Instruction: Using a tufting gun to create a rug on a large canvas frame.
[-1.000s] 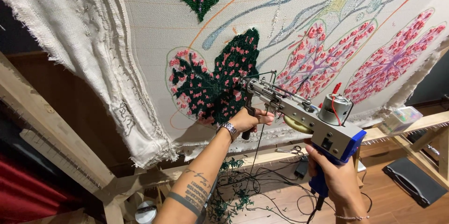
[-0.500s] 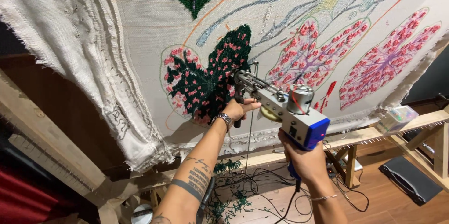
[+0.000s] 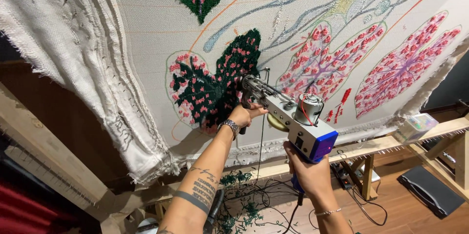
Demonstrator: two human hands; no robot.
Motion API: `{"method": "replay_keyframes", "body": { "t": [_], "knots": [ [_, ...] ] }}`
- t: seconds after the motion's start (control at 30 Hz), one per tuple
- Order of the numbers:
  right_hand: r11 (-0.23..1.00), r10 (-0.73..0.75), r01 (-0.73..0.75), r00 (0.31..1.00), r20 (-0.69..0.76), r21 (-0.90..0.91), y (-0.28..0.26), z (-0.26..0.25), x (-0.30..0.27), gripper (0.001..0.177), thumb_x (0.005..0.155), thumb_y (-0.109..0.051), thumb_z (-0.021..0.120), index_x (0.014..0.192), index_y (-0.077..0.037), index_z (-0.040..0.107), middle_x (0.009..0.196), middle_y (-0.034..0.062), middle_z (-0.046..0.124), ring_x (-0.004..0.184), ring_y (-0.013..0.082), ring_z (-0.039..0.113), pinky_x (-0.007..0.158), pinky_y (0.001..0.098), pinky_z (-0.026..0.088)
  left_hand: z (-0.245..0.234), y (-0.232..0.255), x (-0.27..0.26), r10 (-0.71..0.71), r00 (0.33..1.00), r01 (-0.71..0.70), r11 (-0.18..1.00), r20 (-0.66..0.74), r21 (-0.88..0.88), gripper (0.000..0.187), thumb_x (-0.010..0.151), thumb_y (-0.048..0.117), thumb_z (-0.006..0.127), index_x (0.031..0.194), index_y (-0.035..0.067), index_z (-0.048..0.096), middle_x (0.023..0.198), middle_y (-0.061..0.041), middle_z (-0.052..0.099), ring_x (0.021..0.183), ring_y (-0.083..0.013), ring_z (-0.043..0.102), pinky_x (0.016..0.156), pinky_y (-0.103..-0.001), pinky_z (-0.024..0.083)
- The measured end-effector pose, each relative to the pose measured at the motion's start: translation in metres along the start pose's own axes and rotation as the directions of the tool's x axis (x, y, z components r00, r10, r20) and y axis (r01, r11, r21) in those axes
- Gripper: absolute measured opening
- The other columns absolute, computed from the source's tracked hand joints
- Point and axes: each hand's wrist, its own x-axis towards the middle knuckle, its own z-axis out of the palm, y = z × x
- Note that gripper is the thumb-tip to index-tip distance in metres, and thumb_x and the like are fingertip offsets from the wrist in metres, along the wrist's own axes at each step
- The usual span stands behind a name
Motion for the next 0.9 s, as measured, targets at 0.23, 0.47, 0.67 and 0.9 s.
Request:
{"method": "replay_keyframes", "body": {
  "t": [0.23, 0.47, 0.67, 0.9],
  "knots": [
    [0.998, -0.05, 0.05, 0.999, 0.009, 0.033, -0.003, -0.004, 0.001, 0.017, 0.086, -0.011, 0.077, 0.098, 0.0, 0.071, 0.066, 0.0017, 0.063, 0.05, 0.0094, 0.054, 0.045, 0.0256, 0.041, 0.0, 0.007, -0.008, 0.037, 0.999, -0.037, 0.999, -0.032, 0.014, 0.043, 0.083, 0.036, 0.082, 0.116, 0.007, 0.079, 0.087, 0.002, 0.076, 0.046, -0.0064, 0.037, 0.044, -0.027, 0.037],
    [0.996, -0.041, 0.04, 0.999, 0.001, 0.085, -0.012, -0.015, -0.004, 0.021, 0.085, -0.011, 0.077, 0.103, 0.0, 0.071, 0.07, 0.0019, 0.065, 0.051, 0.0097, 0.053, 0.046, 0.0256, 0.042, 0.004, 0.042, -0.046, -0.024, 0.999, 0.022, 0.999, -0.048, -0.032, 0.043, 0.086, 0.025, 0.084, 0.12, -0.001, 0.073, 0.1, -0.005, 0.079, 0.048, -0.0067, 0.046, 0.047, -0.026, 0.042],
    [0.991, 0.034, -0.032, 0.999, -0.019, 0.132, -0.004, -0.056, -0.01, 0.025, 0.082, -0.01, 0.079, 0.102, 0.001, 0.068, 0.07, 0.0014, 0.061, 0.053, 0.0118, 0.054, 0.048, 0.0279, 0.042, 0.015, 0.031, -0.059, 0.072, 0.978, -0.014, 0.959, 0.196, -0.284, 0.032, 0.084, 0.008, 0.067, 0.115, 0.006, 0.075, 0.106, 0.0, 0.083, 0.064, 0.0005, 0.06, 0.044, -0.026, 0.037],
    [0.975, 0.104, -0.098, 0.994, -0.016, 0.201, -0.022, -0.077, -0.029, 0.022, 0.082, -0.013, 0.075, 0.101, -0.003, 0.07, 0.066, 0.0027, 0.055, 0.051, 0.0143, 0.051, 0.047, 0.0301, 0.042, 0.034, 0.047, -0.08, 0.104, 0.964, -0.075, 0.989, 0.243, -0.127, 0.029, 0.089, 0.032, 0.077, 0.106, 0.009, 0.081, 0.09, 0.002, 0.08, 0.049, -0.0028, 0.042, 0.046, -0.023, 0.036]
  ]
}}
